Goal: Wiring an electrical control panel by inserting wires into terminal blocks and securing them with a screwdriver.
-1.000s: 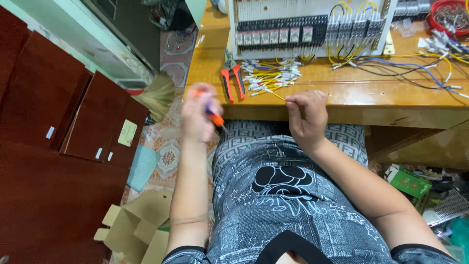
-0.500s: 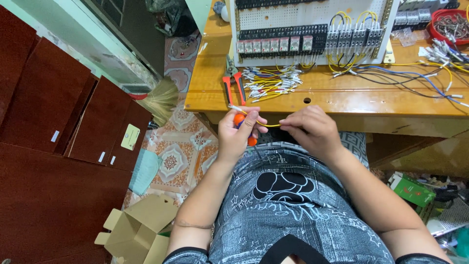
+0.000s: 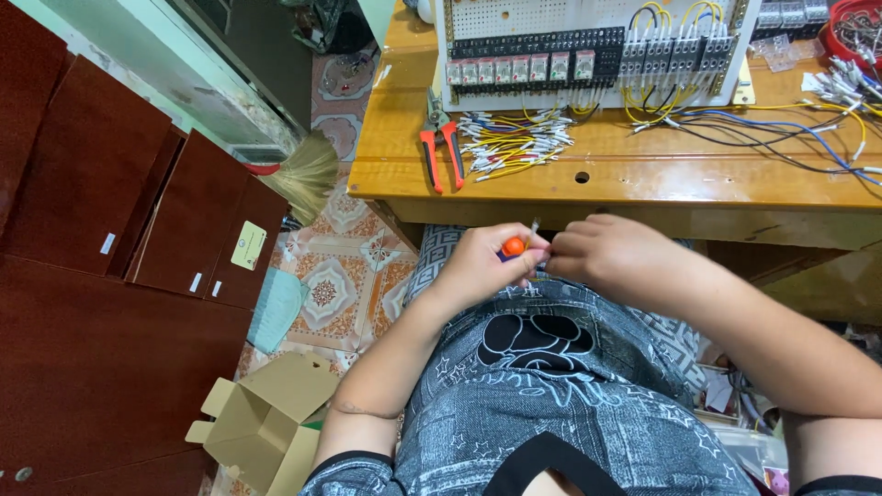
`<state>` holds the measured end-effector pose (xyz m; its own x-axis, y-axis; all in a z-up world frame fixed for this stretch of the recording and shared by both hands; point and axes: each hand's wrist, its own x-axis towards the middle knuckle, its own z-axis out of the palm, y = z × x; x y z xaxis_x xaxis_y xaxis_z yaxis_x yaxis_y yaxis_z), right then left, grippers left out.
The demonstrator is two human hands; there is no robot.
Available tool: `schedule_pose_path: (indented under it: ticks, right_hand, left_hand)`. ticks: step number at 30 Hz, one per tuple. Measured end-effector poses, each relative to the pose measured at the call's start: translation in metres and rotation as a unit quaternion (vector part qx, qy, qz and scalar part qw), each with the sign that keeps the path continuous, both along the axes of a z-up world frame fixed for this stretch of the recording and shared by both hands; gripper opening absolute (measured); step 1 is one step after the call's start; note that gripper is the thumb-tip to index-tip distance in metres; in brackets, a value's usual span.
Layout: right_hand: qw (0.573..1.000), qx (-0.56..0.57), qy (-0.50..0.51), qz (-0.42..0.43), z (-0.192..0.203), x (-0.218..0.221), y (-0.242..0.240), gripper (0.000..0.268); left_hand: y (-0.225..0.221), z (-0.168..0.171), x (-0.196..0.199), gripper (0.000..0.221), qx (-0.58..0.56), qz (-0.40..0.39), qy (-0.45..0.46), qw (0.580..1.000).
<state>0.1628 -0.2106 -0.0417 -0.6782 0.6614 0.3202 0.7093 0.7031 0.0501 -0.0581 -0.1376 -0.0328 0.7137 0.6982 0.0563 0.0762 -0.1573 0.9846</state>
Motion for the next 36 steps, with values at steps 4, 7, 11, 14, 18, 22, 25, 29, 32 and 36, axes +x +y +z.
schedule_pose_path:
  ticks: [4,7,11,14,18,22,25,29,32,36]
  right_hand:
    - [0.975,-0.121,0.178,-0.063,0.042,0.002,-0.001,0.013]
    - [0.903,-0.163,0.387,-0.087,0.039,0.002,0.005,0.008]
    - [0.857,-0.176,0.472,-0.107,0.026,-0.002,0.014,0.01]
    - [0.84,-0.164,0.505,-0.111,0.01,-0.001,0.018,0.01]
    - [0.839,-0.165,0.508,-0.107,0.012,-0.006,0.017,0.01]
    - [0.824,-0.198,0.517,-0.119,0.011,-0.005,0.021,0.009]
    - [0.735,-0.24,0.616,-0.153,-0.008,-0.006,0.034,0.016]
    - [0.496,-0.222,0.827,-0.144,-0.019,-0.015,0.059,0.041]
    - [0.444,-0.204,0.858,-0.156,-0.025,-0.017,0.072,0.042]
    - [0.563,-0.115,0.786,-0.229,-0.022,-0.018,0.076,0.025]
  left_hand:
    - [0.009,-0.012,0.001,0.026,-0.065,0.03,-0.1,0.992]
    - [0.014,-0.014,0.004,0.035,-0.082,0.028,-0.197,0.977]
    - [0.02,-0.016,0.007,0.043,-0.126,0.062,-0.284,0.949]
    - [0.026,-0.024,0.007,0.043,-0.144,0.094,-0.295,0.94]
    - [0.032,-0.035,0.01,0.034,-0.138,0.105,-0.282,0.944]
    - [0.039,-0.036,0.014,0.037,-0.141,0.099,-0.278,0.945]
    - [0.043,-0.039,0.018,0.039,-0.146,0.111,-0.274,0.944]
    - [0.054,-0.049,0.034,0.039,-0.146,0.151,-0.275,0.938]
    - [0.058,-0.046,0.043,0.04,-0.143,0.173,-0.252,0.941]
    - [0.062,-0.028,0.045,0.042,-0.113,0.199,-0.224,0.947]
